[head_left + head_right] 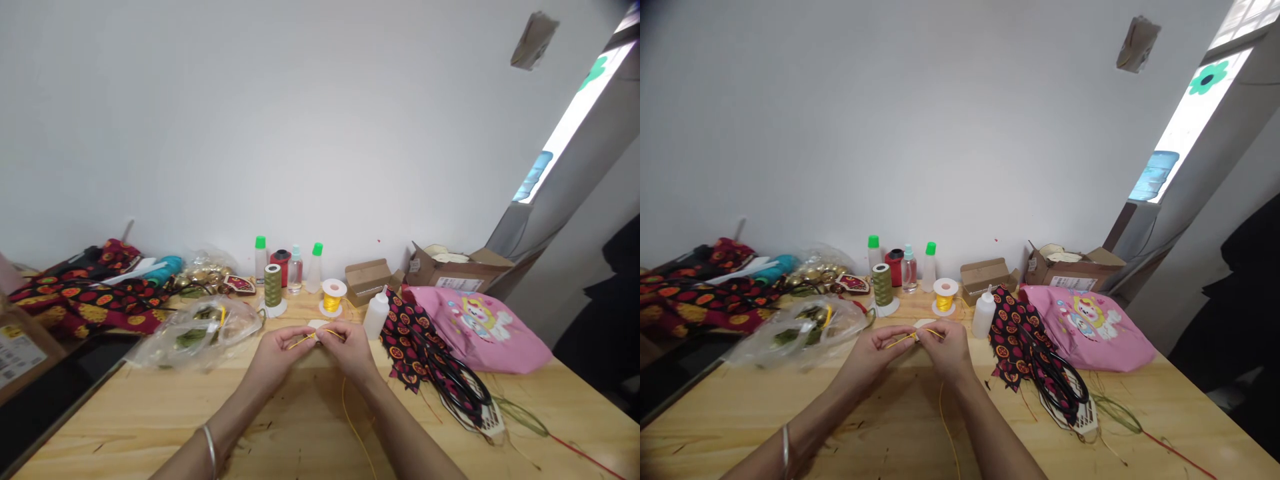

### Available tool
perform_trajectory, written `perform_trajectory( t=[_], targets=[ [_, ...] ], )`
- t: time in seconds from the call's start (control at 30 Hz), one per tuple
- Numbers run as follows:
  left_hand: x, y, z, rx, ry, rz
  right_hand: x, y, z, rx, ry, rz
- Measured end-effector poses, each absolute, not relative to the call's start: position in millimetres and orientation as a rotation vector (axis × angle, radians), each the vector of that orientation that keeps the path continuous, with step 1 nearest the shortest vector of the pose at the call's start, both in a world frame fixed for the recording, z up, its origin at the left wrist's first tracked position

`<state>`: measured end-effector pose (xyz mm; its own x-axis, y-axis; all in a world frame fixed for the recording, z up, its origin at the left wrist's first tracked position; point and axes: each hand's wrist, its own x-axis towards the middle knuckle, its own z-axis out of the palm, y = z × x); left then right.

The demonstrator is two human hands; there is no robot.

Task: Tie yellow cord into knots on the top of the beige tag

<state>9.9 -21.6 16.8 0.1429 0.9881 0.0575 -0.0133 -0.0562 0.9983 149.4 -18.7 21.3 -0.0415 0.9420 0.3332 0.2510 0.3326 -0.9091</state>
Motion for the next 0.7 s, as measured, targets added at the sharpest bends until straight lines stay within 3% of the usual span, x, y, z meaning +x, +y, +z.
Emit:
perform_trajectory(
  t=[0.47,0.7],
  targets=[
    [10.1,-21.8,17.6,1.304,1.080,1.100,149.3,-19.7,21.4,-1.106,-1.543,0.751],
    [9.6,-24.3,20.0,1.131,1.056,1.010,148.4,-15.9,14.5,-1.130,-1.519,0.902]
  ],
)
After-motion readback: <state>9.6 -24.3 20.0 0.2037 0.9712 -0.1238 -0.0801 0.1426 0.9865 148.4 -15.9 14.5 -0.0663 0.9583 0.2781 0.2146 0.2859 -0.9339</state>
